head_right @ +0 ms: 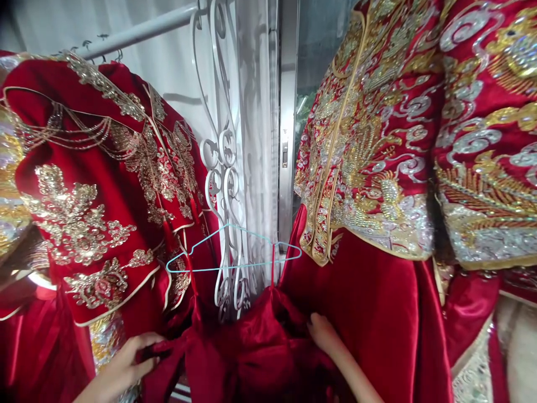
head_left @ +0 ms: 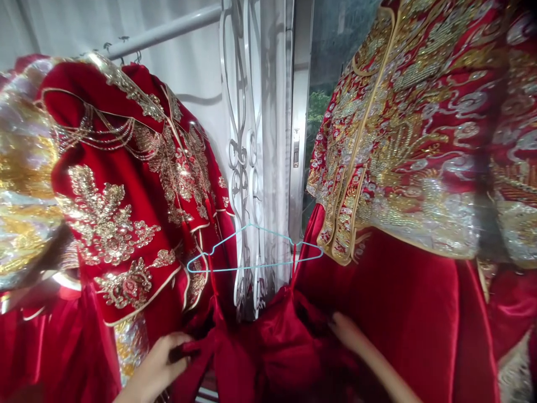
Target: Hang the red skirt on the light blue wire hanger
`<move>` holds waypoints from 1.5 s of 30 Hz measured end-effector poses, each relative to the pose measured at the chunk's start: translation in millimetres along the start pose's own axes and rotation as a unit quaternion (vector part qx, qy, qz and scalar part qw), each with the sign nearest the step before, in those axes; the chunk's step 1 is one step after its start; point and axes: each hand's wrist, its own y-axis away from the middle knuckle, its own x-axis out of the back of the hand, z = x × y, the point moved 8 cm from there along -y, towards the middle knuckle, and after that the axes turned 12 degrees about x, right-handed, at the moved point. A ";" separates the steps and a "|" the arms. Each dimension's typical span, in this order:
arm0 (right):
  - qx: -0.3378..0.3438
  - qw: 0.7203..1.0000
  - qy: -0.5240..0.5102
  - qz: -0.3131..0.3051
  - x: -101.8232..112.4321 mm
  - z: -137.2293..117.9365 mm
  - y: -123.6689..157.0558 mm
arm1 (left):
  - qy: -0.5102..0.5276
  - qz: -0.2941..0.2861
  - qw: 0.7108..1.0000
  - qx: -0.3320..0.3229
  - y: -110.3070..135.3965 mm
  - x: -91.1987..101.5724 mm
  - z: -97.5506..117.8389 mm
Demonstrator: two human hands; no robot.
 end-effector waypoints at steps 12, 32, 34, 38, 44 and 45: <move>-0.024 0.973 -0.228 0.005 44.9 -14.4 3.0 | -0.144 0.205 0.941 -0.226 19.4 18.8 56.7; -0.012 0.719 -0.613 0.328 54.5 -32.8 -7.7 | 0.432 0.169 0.885 0.021 -35.7 22.2 14.5; 0.005 0.730 -0.582 0.360 68.7 -41.6 -20.1 | 0.370 0.201 0.907 -0.027 -52.3 44.0 30.7; 0.063 0.751 -0.559 0.346 94.6 -56.5 -50.8 | 0.283 0.165 0.938 -0.109 -87.4 64.8 64.6; 0.084 0.831 -0.471 0.283 113.8 -58.8 -88.3 | 0.197 0.027 0.968 -0.152 -108.9 53.6 96.6; 0.090 0.846 -0.451 0.271 117.8 -60.5 -93.5 | 0.187 0.013 0.970 -0.154 -108.1 52.3 101.9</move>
